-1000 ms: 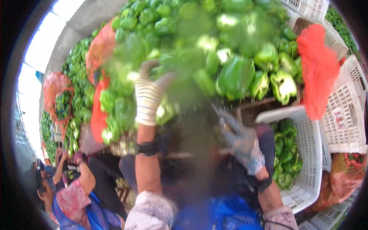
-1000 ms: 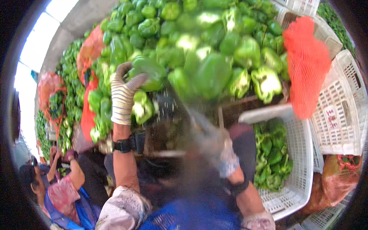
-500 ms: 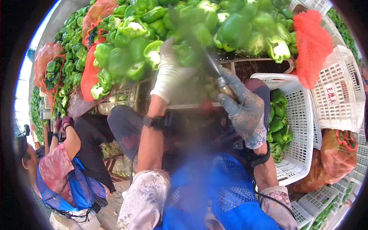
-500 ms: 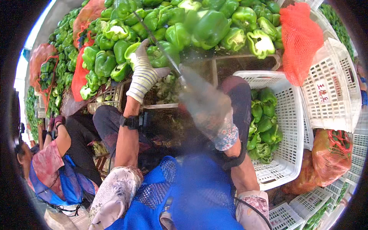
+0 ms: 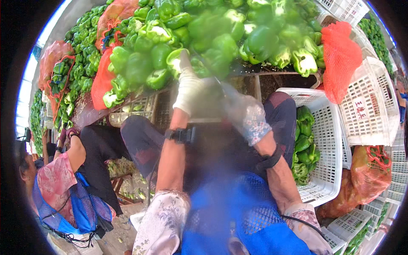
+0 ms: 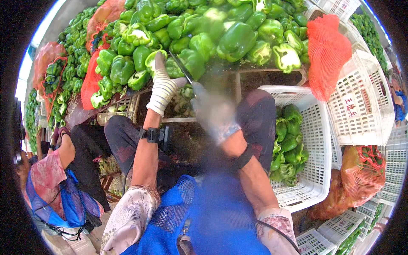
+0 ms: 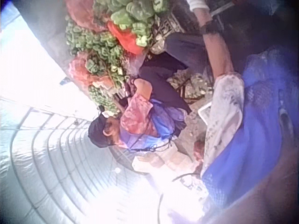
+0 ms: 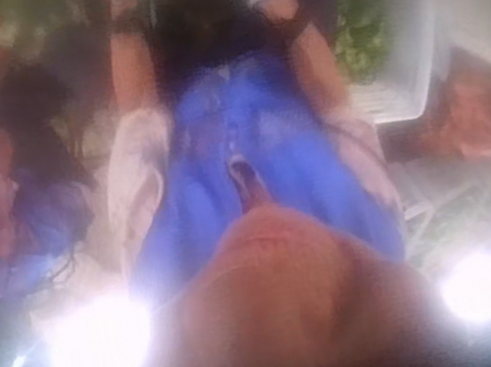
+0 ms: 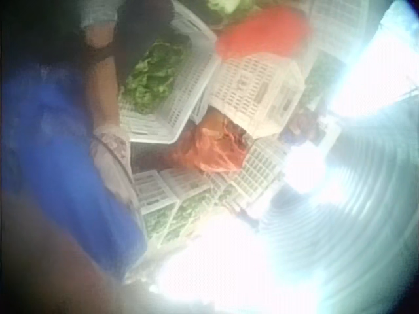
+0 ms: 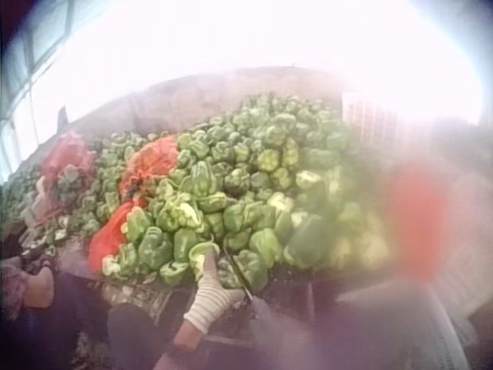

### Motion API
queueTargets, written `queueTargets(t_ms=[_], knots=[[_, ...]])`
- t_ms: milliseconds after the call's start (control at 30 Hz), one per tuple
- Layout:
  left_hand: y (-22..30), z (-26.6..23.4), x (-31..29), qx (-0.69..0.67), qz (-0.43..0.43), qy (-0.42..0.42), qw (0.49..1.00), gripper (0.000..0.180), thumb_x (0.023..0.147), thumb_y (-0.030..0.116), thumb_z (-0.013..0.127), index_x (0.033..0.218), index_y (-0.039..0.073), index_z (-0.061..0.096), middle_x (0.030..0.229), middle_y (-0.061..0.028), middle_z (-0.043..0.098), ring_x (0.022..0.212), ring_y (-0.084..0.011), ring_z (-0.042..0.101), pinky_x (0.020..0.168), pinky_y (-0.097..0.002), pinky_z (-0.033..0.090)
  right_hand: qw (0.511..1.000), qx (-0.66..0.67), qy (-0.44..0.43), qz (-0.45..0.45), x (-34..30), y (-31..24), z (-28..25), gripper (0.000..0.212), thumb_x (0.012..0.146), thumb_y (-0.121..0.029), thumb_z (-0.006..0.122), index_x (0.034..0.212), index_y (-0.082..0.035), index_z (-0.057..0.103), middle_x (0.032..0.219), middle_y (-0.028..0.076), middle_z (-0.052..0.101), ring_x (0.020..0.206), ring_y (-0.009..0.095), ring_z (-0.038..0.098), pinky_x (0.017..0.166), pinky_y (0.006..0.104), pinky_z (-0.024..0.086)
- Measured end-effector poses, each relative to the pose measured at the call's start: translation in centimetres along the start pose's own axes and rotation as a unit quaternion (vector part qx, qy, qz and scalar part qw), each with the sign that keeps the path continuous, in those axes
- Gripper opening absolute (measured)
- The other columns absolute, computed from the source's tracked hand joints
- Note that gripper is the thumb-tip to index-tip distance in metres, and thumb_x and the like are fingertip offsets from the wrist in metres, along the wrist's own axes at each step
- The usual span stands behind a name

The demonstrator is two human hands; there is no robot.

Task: The person uses a cleaver to cut the stems off green peppers and slice them in half while sorting them into plastic crates.

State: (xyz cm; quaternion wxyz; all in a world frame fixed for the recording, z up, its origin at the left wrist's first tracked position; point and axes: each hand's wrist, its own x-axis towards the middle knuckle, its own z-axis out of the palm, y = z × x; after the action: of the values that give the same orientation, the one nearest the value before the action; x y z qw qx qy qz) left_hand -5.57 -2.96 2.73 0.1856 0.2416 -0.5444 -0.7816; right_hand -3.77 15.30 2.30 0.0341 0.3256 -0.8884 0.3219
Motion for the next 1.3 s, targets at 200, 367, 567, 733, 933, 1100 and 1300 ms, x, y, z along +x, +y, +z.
queueTargets(t_ms=[200,367,567,733,933,1100,1300], knots=[[-1.4,-0.4,-1.7,0.366,0.218,0.033,0.904,0.110,0.063,0.010,0.084,0.152,0.003,0.019,0.147,-0.0253,0.037,0.132,-0.0360,0.041,0.115,-0.0400,0.034,0.979,0.199,0.043,-0.002,-2.3,-0.4,-5.5,0.044,0.093,-0.019,0.060,0.135,-0.009,0.057,0.093,0.020,0.070,0.076,0.024,0.073,0.071,0.0335,0.056],[-1.3,2.7,-4.3,0.063,0.191,0.020,0.979,0.101,0.066,0.004,0.079,0.151,0.009,0.024,0.141,-0.0143,0.039,0.127,-0.0283,0.040,0.111,-0.0383,0.034,0.978,0.185,0.074,0.055,-3.9,1.3,-3.5,0.047,0.089,-0.014,0.064,0.136,-0.011,0.057,0.106,0.018,0.070,0.089,0.020,0.072,0.076,0.0332,0.056],[2.1,8.5,-4.3,-0.093,0.227,0.124,0.961,0.082,0.077,0.006,0.075,0.146,0.004,0.032,0.141,-0.0145,0.040,0.126,-0.0270,0.042,0.111,-0.0386,0.034,0.971,0.219,0.092,-0.019,-0.5,0.5,-4.6,0.051,0.087,-0.014,0.066,0.137,-0.019,0.057,0.109,0.017,0.070,0.086,0.026,0.073,0.076,0.0342,0.056],[4.5,8.5,5.2,0.152,0.357,-0.002,0.922,0.080,0.077,0.000,0.069,0.148,0.008,0.033,0.142,-0.0122,0.042,0.127,-0.0235,0.042,0.107,-0.0332,0.039,0.975,0.171,0.144,0.004,5.6,1.9,-5.0,0.051,0.088,-0.009,0.067,0.138,-0.015,0.056,0.104,0.011,0.072,0.084,0.017,0.069,0.076,0.0308,0.055],[2.9,9.9,18.6,0.357,0.437,-0.032,0.825,0.072,0.083,0.011,0.068,0.147,0.010,0.036,0.140,-0.0182,0.046,0.125,-0.0287,0.048,0.103,-0.0363,0.044,0.873,0.406,0.186,0.194,7.6,3.0,-4.8,0.053,0.091,0.004,0.058,0.143,-0.009,0.052,0.087,-0.003,0.059,0.055,0.001,0.044,0.047,0.0175,0.035],[7.6,8.9,20.5,0.390,0.441,0.004,0.809,0.033,0.082,0.025,0.073,0.108,0.005,0.068,0.117,-0.0192,0.063,0.105,-0.0340,0.061,0.098,-0.0385,0.047,0.874,0.383,0.189,0.232,6.3,3.4,-5.5,0.056,0.089,0.001,0.061,0.143,-0.011,0.051,0.088,-0.003,0.061,0.056,0.002,0.045,0.048,0.0187,0.040],[13.8,2.5,24.7,0.632,0.235,0.267,0.688,0.086,0.066,0.040,0.085,0.137,0.006,0.049,0.143,-0.0218,0.044,0.124,-0.0378,0.052,0.103,-0.0431,0.043,0.906,0.341,0.185,0.172,5.4,4.6,-4.4,0.058,0.086,0.007,0.058,0.143,-0.007,0.051,0.089,-0.001,0.062,0.055,0.002,0.046,0.049,0.0177,0.040]])
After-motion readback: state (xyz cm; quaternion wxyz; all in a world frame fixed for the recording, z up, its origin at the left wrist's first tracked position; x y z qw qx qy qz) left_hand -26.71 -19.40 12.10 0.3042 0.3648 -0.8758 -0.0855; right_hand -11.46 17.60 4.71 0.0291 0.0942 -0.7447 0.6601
